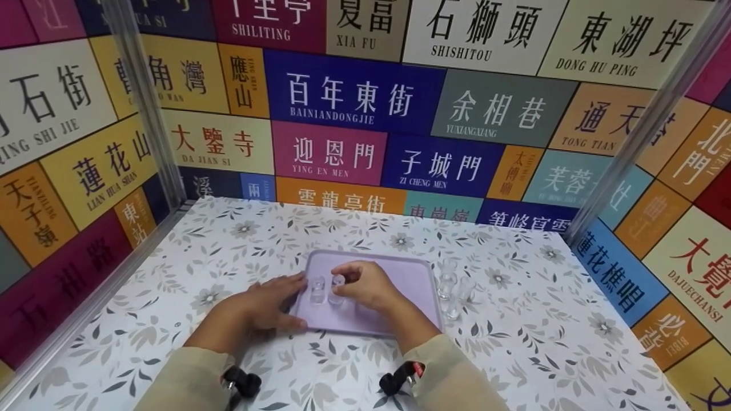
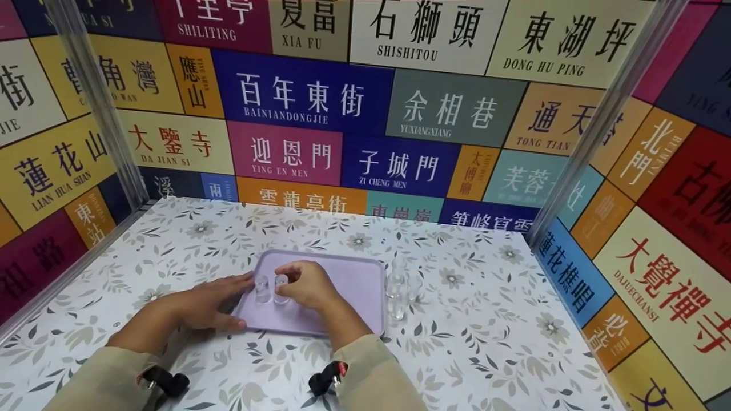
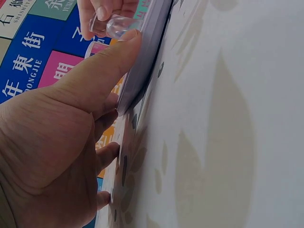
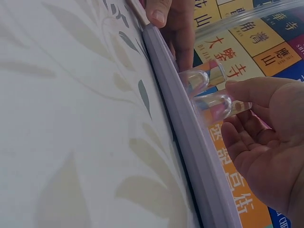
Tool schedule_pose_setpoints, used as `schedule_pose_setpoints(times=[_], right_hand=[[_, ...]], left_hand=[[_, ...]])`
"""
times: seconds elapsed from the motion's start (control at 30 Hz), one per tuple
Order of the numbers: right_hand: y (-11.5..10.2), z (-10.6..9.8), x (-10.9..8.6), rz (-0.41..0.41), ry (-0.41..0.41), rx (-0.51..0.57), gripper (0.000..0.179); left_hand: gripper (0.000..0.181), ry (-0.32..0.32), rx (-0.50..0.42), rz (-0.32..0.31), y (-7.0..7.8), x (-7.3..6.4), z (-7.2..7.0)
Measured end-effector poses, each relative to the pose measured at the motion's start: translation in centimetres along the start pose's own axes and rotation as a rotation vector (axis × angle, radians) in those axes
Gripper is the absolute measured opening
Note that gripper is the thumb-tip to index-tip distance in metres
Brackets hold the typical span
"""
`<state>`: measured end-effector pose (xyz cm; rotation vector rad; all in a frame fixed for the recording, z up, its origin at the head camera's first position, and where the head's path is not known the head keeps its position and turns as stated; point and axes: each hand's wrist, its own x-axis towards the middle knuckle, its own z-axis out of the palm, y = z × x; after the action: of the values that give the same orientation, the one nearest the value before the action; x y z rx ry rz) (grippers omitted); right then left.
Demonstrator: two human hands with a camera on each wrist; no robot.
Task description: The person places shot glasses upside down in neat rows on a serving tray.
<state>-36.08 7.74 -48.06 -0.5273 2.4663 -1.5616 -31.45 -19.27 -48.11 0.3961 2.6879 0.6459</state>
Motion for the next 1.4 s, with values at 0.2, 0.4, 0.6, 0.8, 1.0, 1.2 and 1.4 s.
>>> schedule_pose_setpoints(times=[0.2, 0.4, 0.6, 0.8, 1.0, 1.2, 1.4], right_hand=[[0.4, 0.3, 0.1, -0.003, -0.018, 0.015, 0.036], [0.5, 0.3, 0.3, -0.01, -0.026, 0.05, 0.039], [0.2, -0.2, 0.1, -0.027, -0.013, 0.059, 0.047], [0.0, -1.5, -0.5, -0.034, 0.016, 0.061, 0.054], [0.0, -3.4, -1.0, -0.033, 0.072, 0.083, 0.052], [-0.2, -5.1, -1.2, -0.038, 0.121, 0.115, 0.048], [0.2, -6.4, -1.7, -0.01, 0.159, 0.115, 0.048]], left_hand=[[0.109, -0.001, -0.001, -0.012, 0.0, -0.1, 0.0], [0.107, 0.003, 0.01, 0.015, 0.0, -0.3, -0.2], [0.107, 0.009, 0.012, 0.026, 0.0, -0.5, -0.2], [0.108, 0.003, -0.008, -0.003, 0.1, -0.5, -0.1], [0.107, -0.003, -0.039, -0.009, 0.2, -0.3, 0.0], [0.107, 0.0, -0.047, -0.004, 0.2, -0.2, 0.0], [0.107, 0.004, -0.05, -0.017, 0.2, -0.3, 0.1]])
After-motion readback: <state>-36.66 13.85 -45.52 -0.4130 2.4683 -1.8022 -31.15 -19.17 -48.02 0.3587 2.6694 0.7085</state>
